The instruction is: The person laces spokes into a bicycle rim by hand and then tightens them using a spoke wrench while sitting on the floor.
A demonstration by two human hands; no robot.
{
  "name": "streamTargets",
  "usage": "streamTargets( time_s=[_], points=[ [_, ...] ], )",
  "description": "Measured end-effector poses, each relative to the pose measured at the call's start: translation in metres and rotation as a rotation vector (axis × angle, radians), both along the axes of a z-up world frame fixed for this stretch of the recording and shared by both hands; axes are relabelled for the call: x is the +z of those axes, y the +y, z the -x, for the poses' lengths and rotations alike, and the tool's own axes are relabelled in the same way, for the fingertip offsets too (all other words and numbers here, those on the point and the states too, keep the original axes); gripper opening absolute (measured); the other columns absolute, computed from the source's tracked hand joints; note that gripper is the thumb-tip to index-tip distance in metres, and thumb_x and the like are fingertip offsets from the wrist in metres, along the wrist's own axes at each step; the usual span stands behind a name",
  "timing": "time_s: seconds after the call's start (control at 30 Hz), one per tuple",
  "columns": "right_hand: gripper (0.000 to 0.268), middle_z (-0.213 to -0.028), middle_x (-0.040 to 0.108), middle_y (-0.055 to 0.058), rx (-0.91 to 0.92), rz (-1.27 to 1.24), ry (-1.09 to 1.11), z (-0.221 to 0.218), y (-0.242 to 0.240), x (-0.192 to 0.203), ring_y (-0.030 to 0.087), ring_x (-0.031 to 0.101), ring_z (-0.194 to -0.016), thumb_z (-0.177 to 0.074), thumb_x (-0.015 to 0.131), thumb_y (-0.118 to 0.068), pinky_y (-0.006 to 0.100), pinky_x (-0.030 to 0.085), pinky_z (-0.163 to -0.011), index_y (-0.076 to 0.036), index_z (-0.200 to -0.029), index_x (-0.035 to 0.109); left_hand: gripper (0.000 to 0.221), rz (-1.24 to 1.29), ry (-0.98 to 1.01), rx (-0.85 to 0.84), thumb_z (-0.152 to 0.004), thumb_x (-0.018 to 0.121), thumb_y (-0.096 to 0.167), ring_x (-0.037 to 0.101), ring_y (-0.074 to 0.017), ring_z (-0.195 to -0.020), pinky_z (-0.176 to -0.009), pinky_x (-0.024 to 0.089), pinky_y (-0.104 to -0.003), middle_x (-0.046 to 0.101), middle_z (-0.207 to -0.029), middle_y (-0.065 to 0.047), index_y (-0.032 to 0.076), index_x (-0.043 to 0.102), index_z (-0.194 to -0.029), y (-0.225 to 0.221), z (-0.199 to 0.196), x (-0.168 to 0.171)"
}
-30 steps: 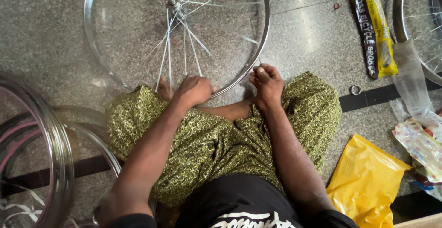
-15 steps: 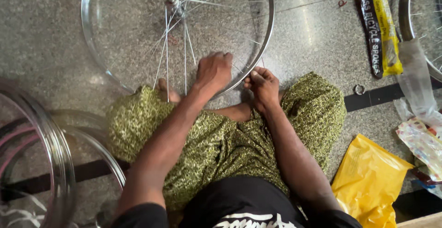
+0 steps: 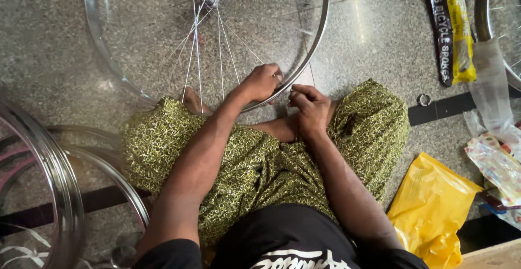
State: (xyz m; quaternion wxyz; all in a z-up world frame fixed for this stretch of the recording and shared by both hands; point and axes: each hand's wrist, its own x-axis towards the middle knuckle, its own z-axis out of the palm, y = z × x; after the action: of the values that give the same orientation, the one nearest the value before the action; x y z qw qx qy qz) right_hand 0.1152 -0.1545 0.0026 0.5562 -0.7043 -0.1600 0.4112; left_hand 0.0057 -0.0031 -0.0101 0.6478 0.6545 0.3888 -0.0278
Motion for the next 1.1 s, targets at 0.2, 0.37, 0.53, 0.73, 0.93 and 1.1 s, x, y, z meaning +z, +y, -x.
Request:
streamTargets(
  time_s=[0.2,0.37,0.53,0.73,0.93,1.1],
  points=[
    [0.011,-0.085,0.074,0.009,-0.017,-0.007,-0.046,-0.003,0.006,-0.026,0.014,0.064,-0.072,-0.084,0.074,0.006,0.026,0.053,-0.068,0.001,-0.094,0.074,0.021,-0.077,-0.081,-0.022,-0.101,0.056,0.015,0.072,-0.0224,-0.055,-0.046,0.057,-0.039,0.072,-0.074,-0.016,-0.003,0.065,-0.105,-0.002,0.003,-0.007],
    [0.013,-0.084,0.071,0.005,-0.052,-0.130,0.007,0.000,0.011,-0.032,0.012,0.065,-0.075,-0.081,0.075,0.009,0.025,0.057,-0.074,0.000,-0.087,0.069,0.021,0.004,-0.077,-0.008,-0.101,0.055,0.016,0.072,-0.0230,-0.055,-0.045,0.059,-0.040,0.073,-0.077,-0.014,-0.002,0.066,-0.104,-0.001,0.005,-0.006],
    [0.013,-0.086,0.070,0.004,-0.036,-0.164,-0.036,0.008,0.010,-0.029,0.011,0.064,-0.077,-0.084,0.074,0.009,0.025,0.057,-0.076,-0.001,-0.090,0.068,0.022,-0.127,-0.102,-0.058,-0.103,0.057,0.018,0.072,-0.0223,-0.057,-0.047,0.059,-0.037,0.073,-0.077,-0.013,-0.001,0.068,-0.103,-0.002,0.002,-0.025],
    [0.014,-0.085,0.069,0.003,-0.058,-0.152,-0.049,0.010,0.005,-0.030,0.009,0.062,-0.075,-0.085,0.073,0.009,0.024,0.055,-0.073,-0.003,-0.090,0.066,0.020,-0.093,-0.069,-0.038,-0.102,0.057,0.017,0.073,-0.0218,-0.057,-0.044,0.057,-0.036,0.072,-0.077,-0.013,0.000,0.067,-0.105,-0.004,0.003,-0.015],
    [0.015,-0.083,0.068,0.002,-0.071,-0.204,0.005,0.007,0.006,-0.038,0.009,0.060,-0.071,-0.084,0.073,0.011,0.023,0.051,-0.066,-0.002,-0.089,0.067,0.020,-0.010,-0.080,-0.007,-0.102,0.057,0.017,0.073,-0.0203,-0.055,-0.044,0.060,-0.035,0.074,-0.079,-0.013,0.000,0.067,-0.105,-0.004,0.005,0.004],
    [0.019,-0.083,0.069,0.003,-0.126,-0.285,0.094,0.003,0.005,-0.046,0.010,0.064,-0.073,-0.081,0.071,0.014,0.024,0.054,-0.067,-0.003,-0.085,0.064,0.021,-0.060,-0.101,-0.024,-0.103,0.058,0.017,0.072,-0.0222,-0.055,-0.045,0.058,-0.037,0.075,-0.077,-0.014,-0.001,0.069,-0.105,-0.009,0.003,-0.003]
  ],
)
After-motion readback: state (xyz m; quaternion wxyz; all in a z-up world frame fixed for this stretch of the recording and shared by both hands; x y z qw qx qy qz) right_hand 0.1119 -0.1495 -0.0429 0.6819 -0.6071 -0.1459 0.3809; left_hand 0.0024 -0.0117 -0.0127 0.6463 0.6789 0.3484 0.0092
